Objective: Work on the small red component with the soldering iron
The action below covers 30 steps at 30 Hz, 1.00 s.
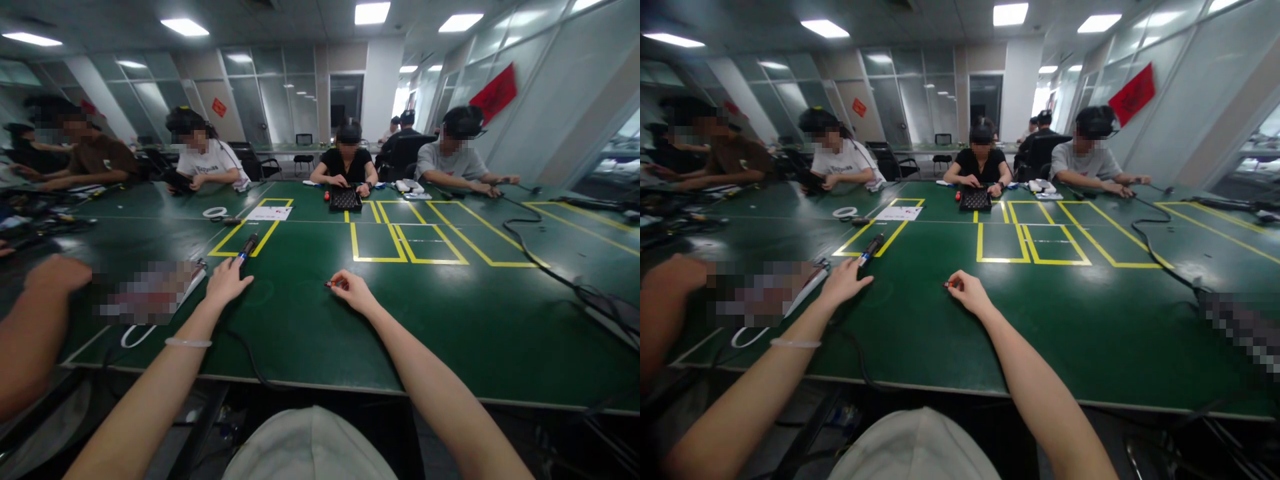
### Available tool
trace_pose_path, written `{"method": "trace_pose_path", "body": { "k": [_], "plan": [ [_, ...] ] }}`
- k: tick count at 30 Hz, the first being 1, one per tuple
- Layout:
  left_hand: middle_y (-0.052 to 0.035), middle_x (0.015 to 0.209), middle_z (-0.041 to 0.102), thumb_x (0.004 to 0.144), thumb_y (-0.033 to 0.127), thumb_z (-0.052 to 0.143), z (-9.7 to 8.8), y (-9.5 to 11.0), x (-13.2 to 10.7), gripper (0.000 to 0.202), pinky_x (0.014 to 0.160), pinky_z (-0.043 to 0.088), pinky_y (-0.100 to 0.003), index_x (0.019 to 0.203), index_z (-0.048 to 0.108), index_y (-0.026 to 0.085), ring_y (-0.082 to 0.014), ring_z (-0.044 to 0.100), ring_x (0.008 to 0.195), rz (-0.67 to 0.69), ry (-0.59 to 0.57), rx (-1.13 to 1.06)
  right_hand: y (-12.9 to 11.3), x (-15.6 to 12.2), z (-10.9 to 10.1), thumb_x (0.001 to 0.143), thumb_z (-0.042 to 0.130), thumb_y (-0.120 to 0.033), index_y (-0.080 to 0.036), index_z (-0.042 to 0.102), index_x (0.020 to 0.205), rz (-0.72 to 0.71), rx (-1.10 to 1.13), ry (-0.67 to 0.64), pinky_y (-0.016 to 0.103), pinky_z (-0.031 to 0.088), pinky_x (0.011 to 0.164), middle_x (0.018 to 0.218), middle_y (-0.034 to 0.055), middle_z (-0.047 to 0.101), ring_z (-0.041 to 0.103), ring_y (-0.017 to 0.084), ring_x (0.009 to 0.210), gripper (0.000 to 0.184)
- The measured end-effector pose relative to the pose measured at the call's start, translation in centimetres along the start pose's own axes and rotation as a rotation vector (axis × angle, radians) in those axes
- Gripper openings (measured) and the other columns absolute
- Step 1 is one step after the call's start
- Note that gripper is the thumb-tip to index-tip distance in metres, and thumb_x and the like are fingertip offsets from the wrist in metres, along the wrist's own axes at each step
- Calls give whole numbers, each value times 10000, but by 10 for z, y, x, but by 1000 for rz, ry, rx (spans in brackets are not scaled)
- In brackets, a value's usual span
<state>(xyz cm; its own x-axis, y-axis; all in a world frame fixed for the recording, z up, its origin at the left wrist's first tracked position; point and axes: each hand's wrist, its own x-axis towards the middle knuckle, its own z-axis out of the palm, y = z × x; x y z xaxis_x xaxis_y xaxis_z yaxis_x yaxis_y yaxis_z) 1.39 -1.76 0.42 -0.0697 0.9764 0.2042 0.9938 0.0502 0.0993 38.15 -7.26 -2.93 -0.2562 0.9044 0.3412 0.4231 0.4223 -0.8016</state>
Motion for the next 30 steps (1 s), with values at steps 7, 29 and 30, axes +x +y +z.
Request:
{"method": "trace_pose_path", "body": {
  "k": [7,29,30],
  "plan": [
    [-193,1244,537,825,469,477,-4,-12,7,580,857,459,-419,1318,436,167,-347,565,1083,-102,-176,49,-5,-1,1,767,600,-229,-178,612,887,17,15,-10,237,417,604,727,-8,618,531,117,608,131],
    [-142,1164,524,768,430,588,-2,161,-64,590,793,460,-363,1301,450,217,-302,517,1060,339,-95,-135,-1,3,4,766,623,-264,-169,616,887,27,79,11,248,426,621,739,-5,618,530,118,619,154],
    [-137,1156,525,767,422,593,-1,165,-68,583,795,458,-360,1296,452,220,-297,517,1054,354,-88,-141,-1,3,5,762,627,-259,-167,614,883,28,85,11,249,428,624,743,-4,620,533,118,622,152]
  ]
}}
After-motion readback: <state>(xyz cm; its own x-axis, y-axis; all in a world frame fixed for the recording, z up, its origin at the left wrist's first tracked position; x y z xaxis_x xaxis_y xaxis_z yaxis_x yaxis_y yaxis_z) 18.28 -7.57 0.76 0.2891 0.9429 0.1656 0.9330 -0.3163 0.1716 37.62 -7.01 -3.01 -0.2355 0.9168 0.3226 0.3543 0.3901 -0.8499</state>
